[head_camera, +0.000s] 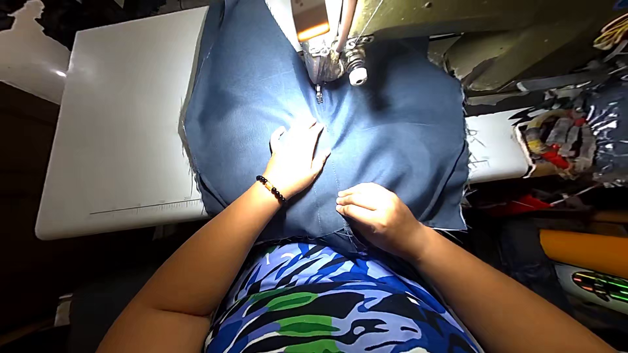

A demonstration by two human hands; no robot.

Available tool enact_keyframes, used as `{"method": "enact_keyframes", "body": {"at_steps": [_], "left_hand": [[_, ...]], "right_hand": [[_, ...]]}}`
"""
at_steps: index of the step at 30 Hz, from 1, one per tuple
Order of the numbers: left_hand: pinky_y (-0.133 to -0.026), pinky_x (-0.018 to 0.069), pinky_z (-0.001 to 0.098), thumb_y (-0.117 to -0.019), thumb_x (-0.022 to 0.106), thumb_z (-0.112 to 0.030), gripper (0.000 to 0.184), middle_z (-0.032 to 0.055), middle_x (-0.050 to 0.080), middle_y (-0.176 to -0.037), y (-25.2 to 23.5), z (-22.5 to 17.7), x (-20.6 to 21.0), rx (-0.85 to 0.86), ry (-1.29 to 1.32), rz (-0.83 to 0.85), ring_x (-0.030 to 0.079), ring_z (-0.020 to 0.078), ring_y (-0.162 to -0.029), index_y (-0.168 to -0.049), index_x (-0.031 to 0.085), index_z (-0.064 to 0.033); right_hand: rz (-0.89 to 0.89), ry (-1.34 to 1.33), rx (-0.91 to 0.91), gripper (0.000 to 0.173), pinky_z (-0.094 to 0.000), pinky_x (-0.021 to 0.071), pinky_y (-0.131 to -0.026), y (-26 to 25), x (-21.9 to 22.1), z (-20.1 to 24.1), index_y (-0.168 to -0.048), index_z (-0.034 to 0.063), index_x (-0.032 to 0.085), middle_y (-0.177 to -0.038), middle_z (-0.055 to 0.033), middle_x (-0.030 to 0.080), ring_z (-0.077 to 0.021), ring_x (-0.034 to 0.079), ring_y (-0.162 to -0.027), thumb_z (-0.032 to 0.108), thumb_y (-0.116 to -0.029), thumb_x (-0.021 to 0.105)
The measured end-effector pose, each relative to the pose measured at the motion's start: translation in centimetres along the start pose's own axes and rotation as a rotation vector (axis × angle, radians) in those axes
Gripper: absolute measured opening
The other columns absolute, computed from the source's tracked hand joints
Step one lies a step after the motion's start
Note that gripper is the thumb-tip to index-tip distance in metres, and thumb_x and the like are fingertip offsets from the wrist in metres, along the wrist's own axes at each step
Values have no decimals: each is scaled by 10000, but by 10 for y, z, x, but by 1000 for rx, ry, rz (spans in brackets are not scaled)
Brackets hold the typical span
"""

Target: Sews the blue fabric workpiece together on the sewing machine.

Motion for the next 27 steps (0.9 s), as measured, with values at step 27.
{"method": "enact_keyframes", "body": {"at_steps": [27], "left_hand": [[-1092,275,663,-920,517,-691,733,96,513,-1518,-49,29,-11,33,-61,57,415,289,-1460,-1405,581,-145]], "right_hand": [[1,-63,147,212,-408,554,-966,-28,3,-39,-949,58,795,-1050,-107,768,-249,720,-1054,95,-929,587]]}}
Point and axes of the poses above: each hand's wrist, its own y-axis away from the middle knuckle, its own x-axis out of the palm, z = x × y, the point moved 9 cm from there along -y, towards the middle knuckle
